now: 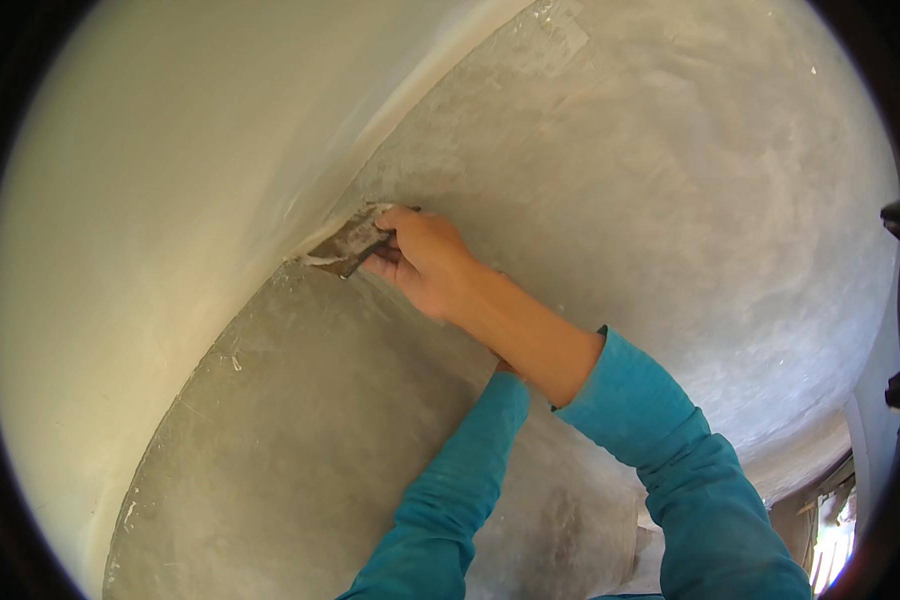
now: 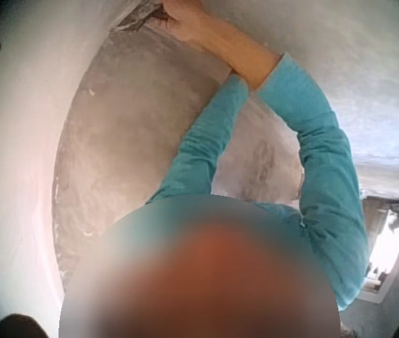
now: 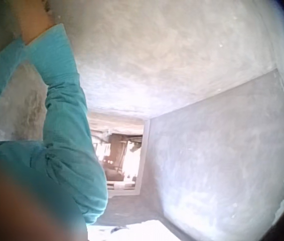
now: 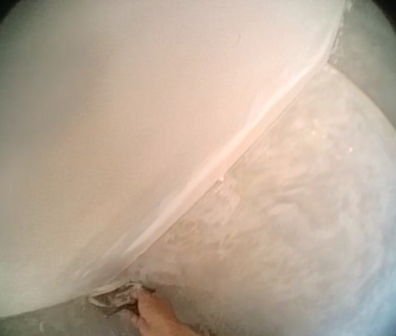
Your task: The person applies white plaster to a curved wall using a trowel and a smaller putty knife. They repeatedly scoop plaster from the trowel onto the wall and smooth it along the surface, occasionally scraping excess material back onto the trowel.
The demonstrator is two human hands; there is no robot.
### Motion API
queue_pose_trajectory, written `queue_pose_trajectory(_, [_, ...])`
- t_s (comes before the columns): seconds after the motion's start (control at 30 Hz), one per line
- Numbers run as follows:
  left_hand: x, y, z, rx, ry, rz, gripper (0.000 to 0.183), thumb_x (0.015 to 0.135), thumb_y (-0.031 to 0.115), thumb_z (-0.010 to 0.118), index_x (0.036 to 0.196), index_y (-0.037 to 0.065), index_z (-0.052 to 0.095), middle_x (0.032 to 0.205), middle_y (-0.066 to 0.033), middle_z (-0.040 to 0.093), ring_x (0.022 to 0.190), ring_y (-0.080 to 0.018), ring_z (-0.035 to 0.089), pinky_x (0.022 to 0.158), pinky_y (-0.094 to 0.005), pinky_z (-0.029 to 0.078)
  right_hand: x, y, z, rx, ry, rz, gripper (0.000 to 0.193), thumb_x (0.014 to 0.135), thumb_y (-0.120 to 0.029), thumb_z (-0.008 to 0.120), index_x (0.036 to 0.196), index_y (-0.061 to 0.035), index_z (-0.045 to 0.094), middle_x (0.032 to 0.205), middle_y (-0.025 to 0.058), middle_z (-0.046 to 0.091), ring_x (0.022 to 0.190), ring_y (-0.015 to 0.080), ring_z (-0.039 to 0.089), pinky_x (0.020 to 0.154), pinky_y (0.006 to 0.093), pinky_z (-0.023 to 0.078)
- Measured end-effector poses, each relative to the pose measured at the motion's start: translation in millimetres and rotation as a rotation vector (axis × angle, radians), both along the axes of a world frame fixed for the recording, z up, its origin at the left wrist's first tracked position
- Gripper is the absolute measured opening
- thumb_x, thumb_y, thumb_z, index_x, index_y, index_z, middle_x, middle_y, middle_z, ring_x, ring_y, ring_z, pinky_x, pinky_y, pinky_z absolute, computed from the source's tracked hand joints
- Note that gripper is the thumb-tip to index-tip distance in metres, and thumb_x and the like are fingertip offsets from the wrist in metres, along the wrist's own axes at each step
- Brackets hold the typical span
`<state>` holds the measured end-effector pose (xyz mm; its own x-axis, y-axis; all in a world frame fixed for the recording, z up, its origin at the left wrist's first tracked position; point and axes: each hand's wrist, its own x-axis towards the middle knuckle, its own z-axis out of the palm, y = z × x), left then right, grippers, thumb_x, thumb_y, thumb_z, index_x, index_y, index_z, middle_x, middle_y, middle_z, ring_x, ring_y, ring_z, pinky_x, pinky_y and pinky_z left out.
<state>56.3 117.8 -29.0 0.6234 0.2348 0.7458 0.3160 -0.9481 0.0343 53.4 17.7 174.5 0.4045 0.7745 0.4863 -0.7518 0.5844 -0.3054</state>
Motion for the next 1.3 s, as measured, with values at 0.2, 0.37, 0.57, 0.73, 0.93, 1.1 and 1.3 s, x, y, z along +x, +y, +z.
queue_pose_trajectory(0.2, [14, 29, -1, 0.364, -0.248, -0.050, 0.072, 0.096, 0.041, 0.059, 0.152, 0.007, 0.030, 0.156, -0.0226, 0.028, 0.149, -0.0399, 0.020, 0.120, -0.0587, 0.018, 15, -22, 8, 0.128, 0.181, -0.006, 0.021, 0.099, -0.009, 0.052, 0.115, 0.0035, 0.054, 0.111, 0.0126, 0.058, 0.099, 0.0237, 0.059, 0.094, 0.0382, 0.054])
queue_pose_trajectory(0.37, [19, 33, 13, 0.619, -0.498, -0.097, 0.073, 0.096, 0.040, 0.062, 0.152, 0.006, 0.032, 0.156, -0.0216, 0.029, 0.149, -0.0373, 0.022, 0.121, -0.0546, 0.020, 25, -46, -18, 0.378, 0.249, -0.003, 0.020, 0.098, -0.009, 0.053, 0.114, 0.0035, 0.054, 0.110, 0.0120, 0.058, 0.097, 0.0224, 0.059, 0.092, 0.0370, 0.056])
queue_pose_trajectory(0.57, [5, 9, 15, 0.604, -0.426, -0.075, 0.066, 0.098, 0.034, 0.053, 0.151, -0.002, 0.036, 0.159, -0.0297, 0.025, 0.146, -0.0461, 0.024, 0.119, -0.0533, 0.026, -12, -34, 1, 0.151, 0.185, 0.074, 0.018, 0.098, -0.009, 0.052, 0.112, 0.0038, 0.054, 0.112, 0.0131, 0.061, 0.099, 0.0211, 0.063, 0.090, 0.0370, 0.057])
queue_pose_trajectory(0.73, [20, 35, 11, 0.625, -0.475, -0.141, 0.080, 0.097, 0.045, 0.058, 0.158, 0.008, 0.023, 0.161, -0.0207, 0.026, 0.151, -0.0390, 0.018, 0.123, -0.0529, 0.017, 25, -57, -15, 0.519, 0.258, -0.026, 0.017, 0.098, -0.009, 0.051, 0.110, 0.0025, 0.056, 0.108, 0.0117, 0.062, 0.094, 0.0212, 0.062, 0.086, 0.0363, 0.057])
queue_pose_trajectory(0.93, [11, 28, -2, 0.409, -0.197, 0.060, 0.082, 0.098, 0.046, 0.054, 0.160, 0.007, 0.018, 0.165, -0.0238, 0.012, 0.151, -0.0450, 0.012, 0.122, -0.0561, 0.015, -5, -2, -32, -0.006, 0.132, 0.025, 0.021, 0.098, -0.011, 0.052, 0.114, 0.0007, 0.057, 0.111, 0.0122, 0.062, 0.096, 0.0223, 0.061, 0.089, 0.0388, 0.055])
queue_pose_trajectory(1.1, [-6, -18, 17, 0.180, 0.028, 0.234, 0.076, 0.102, 0.039, 0.050, 0.160, 0.006, 0.014, 0.165, -0.0252, 0.007, 0.152, -0.0437, 0.008, 0.123, -0.0496, 0.016, -2, 44, -17, -0.042, -0.013, 0.064, 0.025, 0.098, -0.010, 0.052, 0.121, 0.0015, 0.053, 0.116, 0.0123, 0.058, 0.106, 0.0225, 0.057, 0.095, 0.0373, 0.051])
queue_pose_trajectory(1.3, [-14, -32, 26, 0.115, 0.010, 0.193, 0.068, 0.099, 0.039, 0.049, 0.152, -0.001, 0.033, 0.160, -0.0321, 0.019, 0.150, -0.0466, 0.013, 0.121, -0.0579, 0.016, -6, 42, 0, -0.106, -0.069, 0.038, 0.022, 0.098, -0.010, 0.053, 0.116, 0.0012, 0.054, 0.113, 0.0113, 0.057, 0.103, 0.0225, 0.057, 0.093, 0.0396, 0.051])
